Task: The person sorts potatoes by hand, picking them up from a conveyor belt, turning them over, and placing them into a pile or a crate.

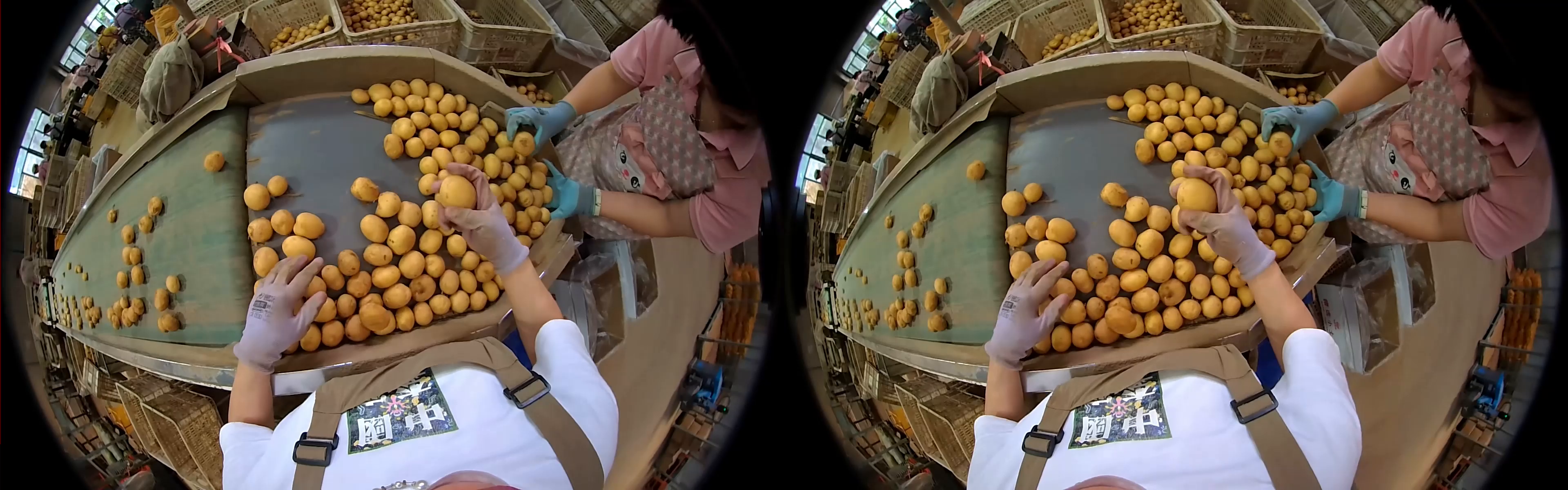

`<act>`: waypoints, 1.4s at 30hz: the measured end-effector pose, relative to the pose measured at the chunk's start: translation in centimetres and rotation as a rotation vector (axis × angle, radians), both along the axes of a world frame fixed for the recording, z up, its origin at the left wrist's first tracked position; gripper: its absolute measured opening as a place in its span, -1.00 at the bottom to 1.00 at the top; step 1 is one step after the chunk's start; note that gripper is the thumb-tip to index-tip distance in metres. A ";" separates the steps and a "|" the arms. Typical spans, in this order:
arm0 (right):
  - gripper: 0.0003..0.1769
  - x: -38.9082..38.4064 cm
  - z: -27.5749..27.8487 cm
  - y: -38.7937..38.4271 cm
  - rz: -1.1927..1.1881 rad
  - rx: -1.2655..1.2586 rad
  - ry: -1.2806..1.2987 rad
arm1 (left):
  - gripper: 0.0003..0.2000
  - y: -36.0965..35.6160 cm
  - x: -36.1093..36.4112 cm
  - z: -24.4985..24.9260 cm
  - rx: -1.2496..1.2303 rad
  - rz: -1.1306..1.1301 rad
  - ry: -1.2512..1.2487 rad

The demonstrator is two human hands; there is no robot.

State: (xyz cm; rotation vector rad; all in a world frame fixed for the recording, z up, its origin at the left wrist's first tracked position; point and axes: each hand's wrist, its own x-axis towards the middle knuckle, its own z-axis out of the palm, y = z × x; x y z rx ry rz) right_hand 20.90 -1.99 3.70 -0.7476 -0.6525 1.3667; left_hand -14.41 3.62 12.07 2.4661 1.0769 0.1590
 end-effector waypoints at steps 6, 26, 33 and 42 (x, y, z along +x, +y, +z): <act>-0.68 -0.5 1.9 2.5 -0.125 -0.010 -0.191 | -0.51 0.1 0.2 0.5 -0.019 0.003 -0.008; -0.53 5.7 -0.5 3.5 0.350 -0.113 -1.671 | -0.51 -0.1 -0.4 1.1 0.013 -0.085 0.060; -0.66 -3.3 2.3 8.6 0.128 -0.117 -1.767 | -0.50 0.1 -0.1 1.3 -0.011 -0.119 0.061; -0.60 -4.8 2.8 8.0 0.179 -0.318 -1.594 | -0.48 0.0 -0.1 2.3 -0.029 -0.082 -0.040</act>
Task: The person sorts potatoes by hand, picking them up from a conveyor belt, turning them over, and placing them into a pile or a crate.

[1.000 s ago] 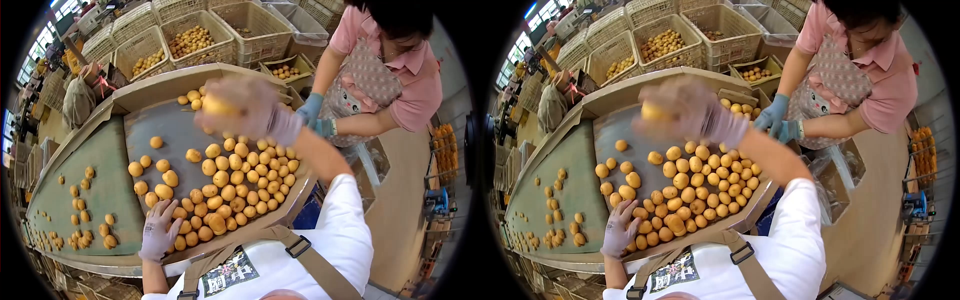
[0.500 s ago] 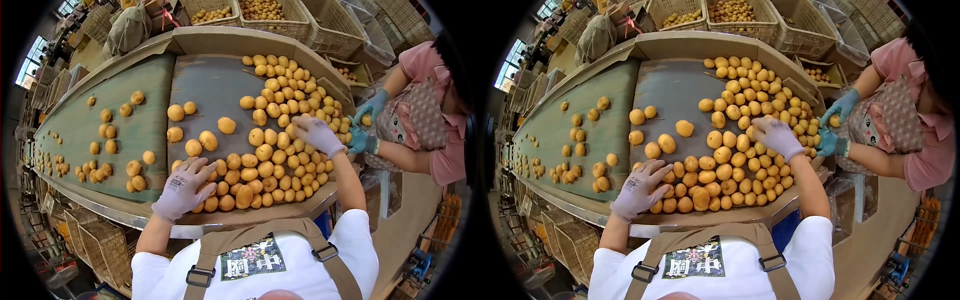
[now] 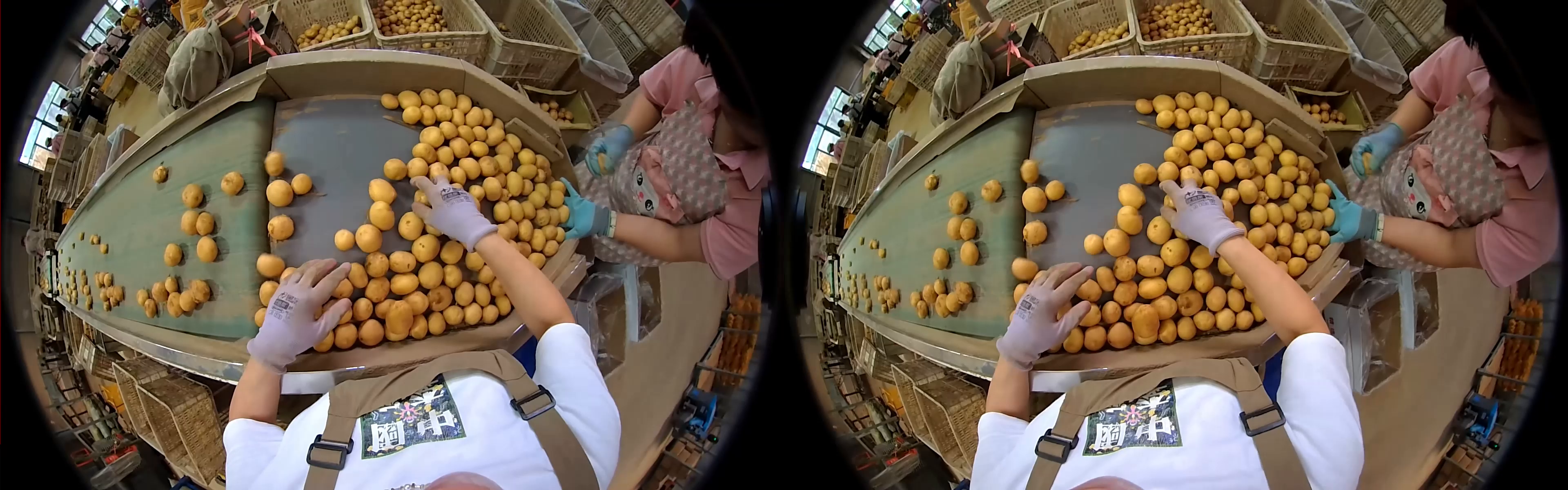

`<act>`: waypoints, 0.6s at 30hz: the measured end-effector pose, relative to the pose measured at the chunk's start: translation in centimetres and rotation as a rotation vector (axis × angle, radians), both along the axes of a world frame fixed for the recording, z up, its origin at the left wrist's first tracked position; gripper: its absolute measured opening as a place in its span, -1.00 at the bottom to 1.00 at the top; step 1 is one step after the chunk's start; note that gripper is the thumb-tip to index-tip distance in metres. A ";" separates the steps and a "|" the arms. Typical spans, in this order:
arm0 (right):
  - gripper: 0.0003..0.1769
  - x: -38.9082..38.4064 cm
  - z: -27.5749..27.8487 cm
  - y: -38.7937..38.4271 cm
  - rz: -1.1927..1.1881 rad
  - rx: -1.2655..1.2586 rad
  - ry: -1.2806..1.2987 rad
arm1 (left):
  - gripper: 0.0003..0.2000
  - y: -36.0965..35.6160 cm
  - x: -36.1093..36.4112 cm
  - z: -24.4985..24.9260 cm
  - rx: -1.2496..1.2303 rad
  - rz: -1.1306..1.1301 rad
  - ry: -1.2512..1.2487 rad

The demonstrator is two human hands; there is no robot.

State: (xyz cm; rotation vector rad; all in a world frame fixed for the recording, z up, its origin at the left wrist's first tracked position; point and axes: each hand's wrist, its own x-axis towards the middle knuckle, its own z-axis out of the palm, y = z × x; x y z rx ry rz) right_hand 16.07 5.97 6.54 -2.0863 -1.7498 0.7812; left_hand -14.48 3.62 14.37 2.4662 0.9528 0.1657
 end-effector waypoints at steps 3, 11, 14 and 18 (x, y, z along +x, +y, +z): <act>-0.57 0.2 -2.5 -0.8 0.040 0.278 0.237 | -0.45 -0.4 0.7 0.7 -0.226 0.059 -0.142; -0.67 -1.6 4.1 -2.2 0.294 0.597 0.308 | -0.59 1.2 -0.2 -0.9 -1.817 0.384 -0.827; -0.48 3.8 -1.7 2.0 0.001 0.042 -0.241 | -0.66 1.3 -0.1 -0.1 -1.741 0.338 -0.914; -0.37 3.9 -0.5 2.3 -0.012 -0.014 -0.149 | -0.68 1.2 -0.1 0.4 -1.630 0.537 -0.990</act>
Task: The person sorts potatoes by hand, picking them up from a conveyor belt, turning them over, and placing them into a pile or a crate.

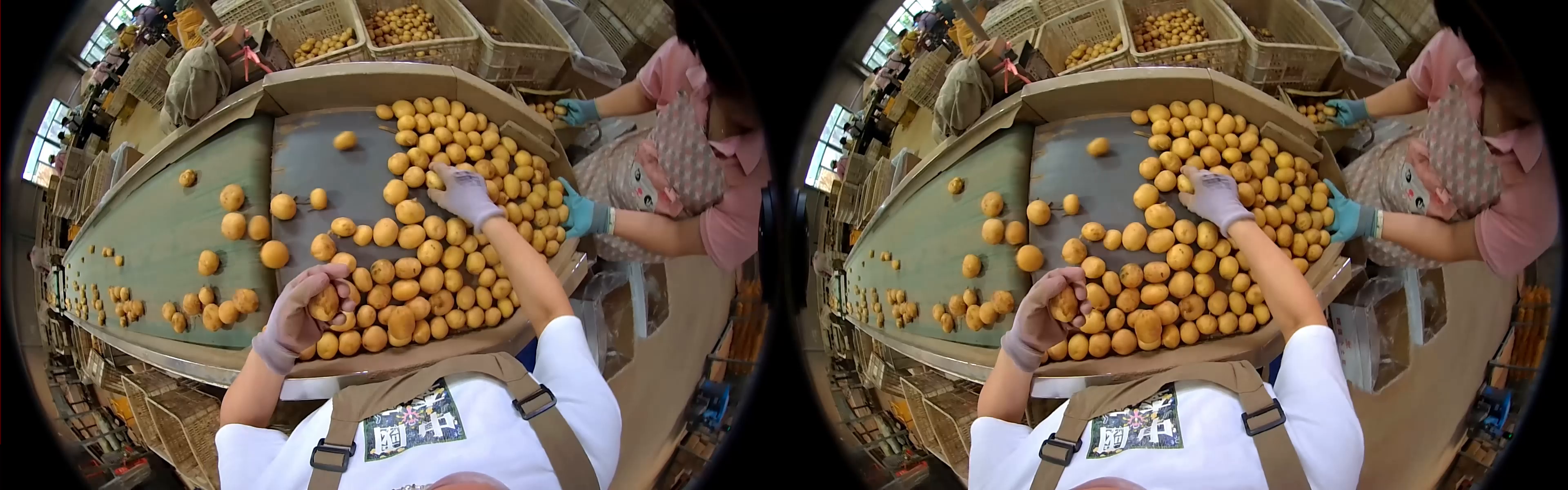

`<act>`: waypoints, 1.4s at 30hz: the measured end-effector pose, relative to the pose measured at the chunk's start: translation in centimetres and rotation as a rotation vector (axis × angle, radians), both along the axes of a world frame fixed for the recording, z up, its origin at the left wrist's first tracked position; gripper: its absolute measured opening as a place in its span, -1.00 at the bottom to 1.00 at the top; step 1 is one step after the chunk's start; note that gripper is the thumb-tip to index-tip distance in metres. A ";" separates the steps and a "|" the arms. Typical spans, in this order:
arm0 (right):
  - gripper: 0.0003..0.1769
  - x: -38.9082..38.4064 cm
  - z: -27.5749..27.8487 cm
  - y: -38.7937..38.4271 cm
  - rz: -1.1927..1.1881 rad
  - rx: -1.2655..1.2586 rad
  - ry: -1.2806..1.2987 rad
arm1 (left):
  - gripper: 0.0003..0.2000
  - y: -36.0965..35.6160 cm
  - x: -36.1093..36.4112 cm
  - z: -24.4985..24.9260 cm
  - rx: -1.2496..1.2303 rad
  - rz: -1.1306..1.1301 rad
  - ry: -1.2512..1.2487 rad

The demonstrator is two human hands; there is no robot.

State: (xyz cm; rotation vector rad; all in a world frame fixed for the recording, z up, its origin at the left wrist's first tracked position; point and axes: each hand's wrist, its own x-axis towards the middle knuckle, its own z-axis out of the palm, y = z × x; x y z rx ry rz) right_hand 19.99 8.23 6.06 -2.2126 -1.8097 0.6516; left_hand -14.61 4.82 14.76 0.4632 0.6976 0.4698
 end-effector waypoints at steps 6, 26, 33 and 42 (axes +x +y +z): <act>-0.32 0.7 -2.3 -3.6 -0.095 0.291 1.535 | -0.63 0.2 -0.7 -0.4 0.157 0.018 0.012; -0.44 -5.6 14.4 -6.3 0.512 1.155 0.430 | -0.65 0.8 -0.5 0.7 0.160 -0.052 0.088; -0.43 -6.6 17.8 5.2 0.173 1.451 0.030 | -0.61 1.0 -2.5 3.0 0.345 -0.084 0.311; -0.42 -1.7 0.0 -15.7 0.181 0.333 -0.200 | -0.63 0.6 -3.7 3.8 0.371 -0.050 0.206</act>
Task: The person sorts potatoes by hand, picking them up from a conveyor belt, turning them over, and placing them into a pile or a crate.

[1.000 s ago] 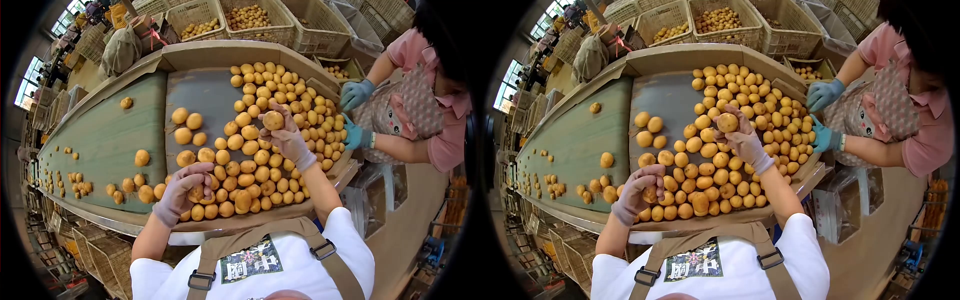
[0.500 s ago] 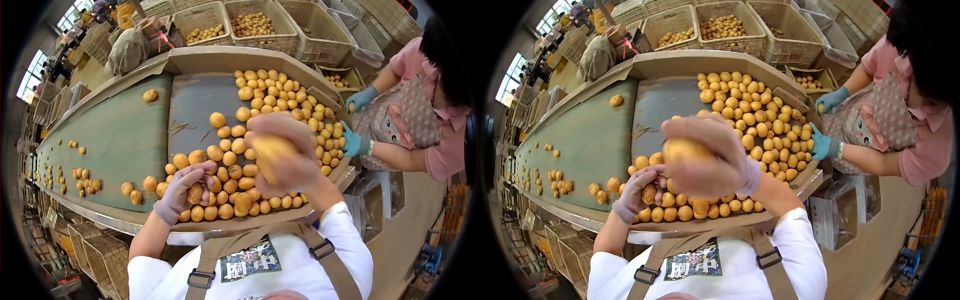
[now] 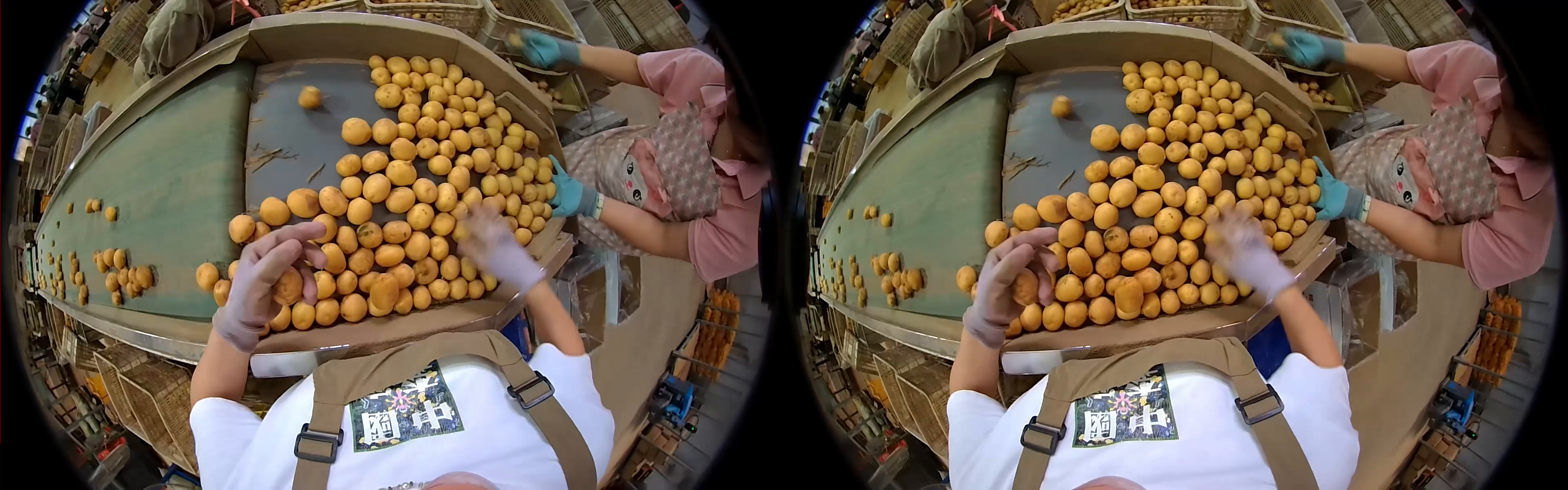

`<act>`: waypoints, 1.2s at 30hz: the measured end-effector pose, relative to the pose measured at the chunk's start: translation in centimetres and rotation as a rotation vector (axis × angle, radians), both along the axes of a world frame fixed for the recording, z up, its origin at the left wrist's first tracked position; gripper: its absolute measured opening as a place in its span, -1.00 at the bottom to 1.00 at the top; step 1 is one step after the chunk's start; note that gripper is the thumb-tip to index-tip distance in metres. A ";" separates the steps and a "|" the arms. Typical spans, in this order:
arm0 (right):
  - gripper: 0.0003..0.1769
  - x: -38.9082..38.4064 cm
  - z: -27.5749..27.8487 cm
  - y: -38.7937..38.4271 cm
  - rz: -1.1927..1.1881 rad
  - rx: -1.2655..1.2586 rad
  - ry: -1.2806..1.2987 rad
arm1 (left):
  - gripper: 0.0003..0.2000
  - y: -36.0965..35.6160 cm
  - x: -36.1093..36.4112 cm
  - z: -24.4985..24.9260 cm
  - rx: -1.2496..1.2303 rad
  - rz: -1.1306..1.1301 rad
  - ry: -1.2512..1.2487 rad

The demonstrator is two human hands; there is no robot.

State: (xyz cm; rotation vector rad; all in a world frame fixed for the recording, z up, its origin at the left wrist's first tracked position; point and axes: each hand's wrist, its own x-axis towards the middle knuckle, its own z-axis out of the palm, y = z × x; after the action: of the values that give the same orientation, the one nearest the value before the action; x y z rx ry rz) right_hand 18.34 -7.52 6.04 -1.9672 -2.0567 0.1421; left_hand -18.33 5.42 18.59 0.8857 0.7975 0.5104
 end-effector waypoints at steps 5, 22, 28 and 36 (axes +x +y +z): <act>-0.53 -2.1 4.2 1.5 -0.217 -0.233 0.498 | -0.57 -0.1 1.0 -1.7 -0.162 -0.095 -0.049; -0.42 -9.2 19.4 20.0 0.344 0.858 0.550 | -0.67 0.1 0.2 -0.7 0.280 -0.156 0.422; -0.51 -5.2 10.7 24.2 0.080 0.397 0.259 | -0.62 -0.3 -1.5 -0.8 0.760 -0.272 0.651; -0.38 -6.0 3.3 24.2 -0.175 -0.405 0.411 | -0.63 0.4 -3.3 0.5 0.905 -0.379 0.912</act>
State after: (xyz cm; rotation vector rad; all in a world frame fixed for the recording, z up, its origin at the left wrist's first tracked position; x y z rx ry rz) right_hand 12.36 16.70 9.35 -2.1036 -1.6759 0.9041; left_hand -21.67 5.79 19.11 2.1460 1.1886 0.0725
